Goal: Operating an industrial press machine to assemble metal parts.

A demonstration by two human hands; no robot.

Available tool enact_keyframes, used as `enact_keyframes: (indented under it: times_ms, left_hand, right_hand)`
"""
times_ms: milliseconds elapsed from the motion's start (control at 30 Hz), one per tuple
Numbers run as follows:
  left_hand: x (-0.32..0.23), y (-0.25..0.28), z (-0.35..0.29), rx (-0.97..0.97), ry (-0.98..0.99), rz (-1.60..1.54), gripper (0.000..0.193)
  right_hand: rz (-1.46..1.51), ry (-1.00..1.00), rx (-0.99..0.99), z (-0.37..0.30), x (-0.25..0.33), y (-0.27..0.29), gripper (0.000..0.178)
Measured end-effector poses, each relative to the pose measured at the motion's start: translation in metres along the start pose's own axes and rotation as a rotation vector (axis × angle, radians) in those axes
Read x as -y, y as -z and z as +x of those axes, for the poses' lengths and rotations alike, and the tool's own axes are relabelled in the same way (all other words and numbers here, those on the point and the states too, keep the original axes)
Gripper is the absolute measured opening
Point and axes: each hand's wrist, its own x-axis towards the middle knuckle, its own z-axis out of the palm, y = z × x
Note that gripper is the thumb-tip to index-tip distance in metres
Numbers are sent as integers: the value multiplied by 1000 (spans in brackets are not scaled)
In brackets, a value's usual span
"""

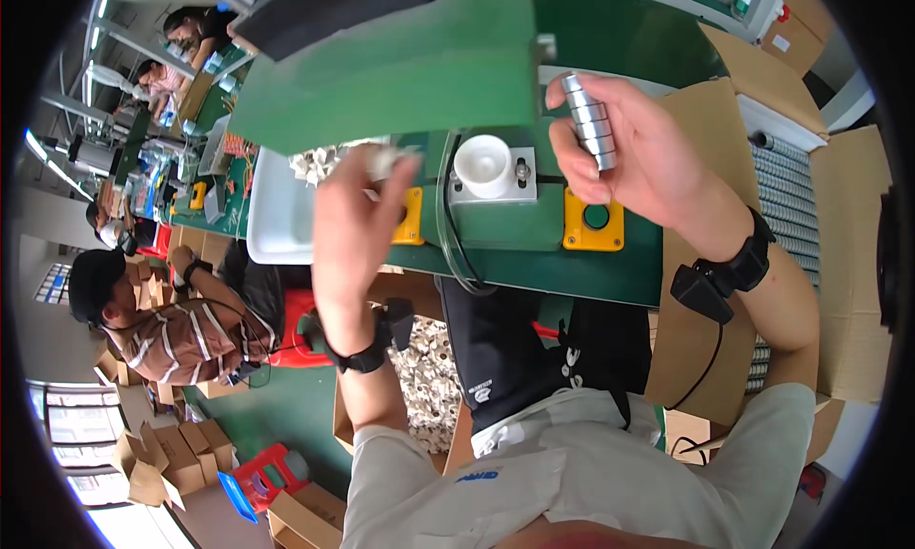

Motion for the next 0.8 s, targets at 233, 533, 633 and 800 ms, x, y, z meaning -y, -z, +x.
enact_keyframes:
  times_ms: [233, 533, 633, 800]
  left_hand:
    - [-6, -47, 14, 150, 69, -253, 19]
    - [-2, -56, 29, 127, -79, -160, 18]
    - [3, -59, 28, 116, -143, -95, 19]
    - [31, -63, 41, 245, 21, -483, 23]
  right_hand:
    - [-46, -6, -33, 9, -2, 7, 31]
    - [-128, 46, 34, 5, 7, 8, 29]
    - [-135, 46, 45, 3, 5, 9, 29]
    - [-180, 52, 53, 5, 2, 8, 25]
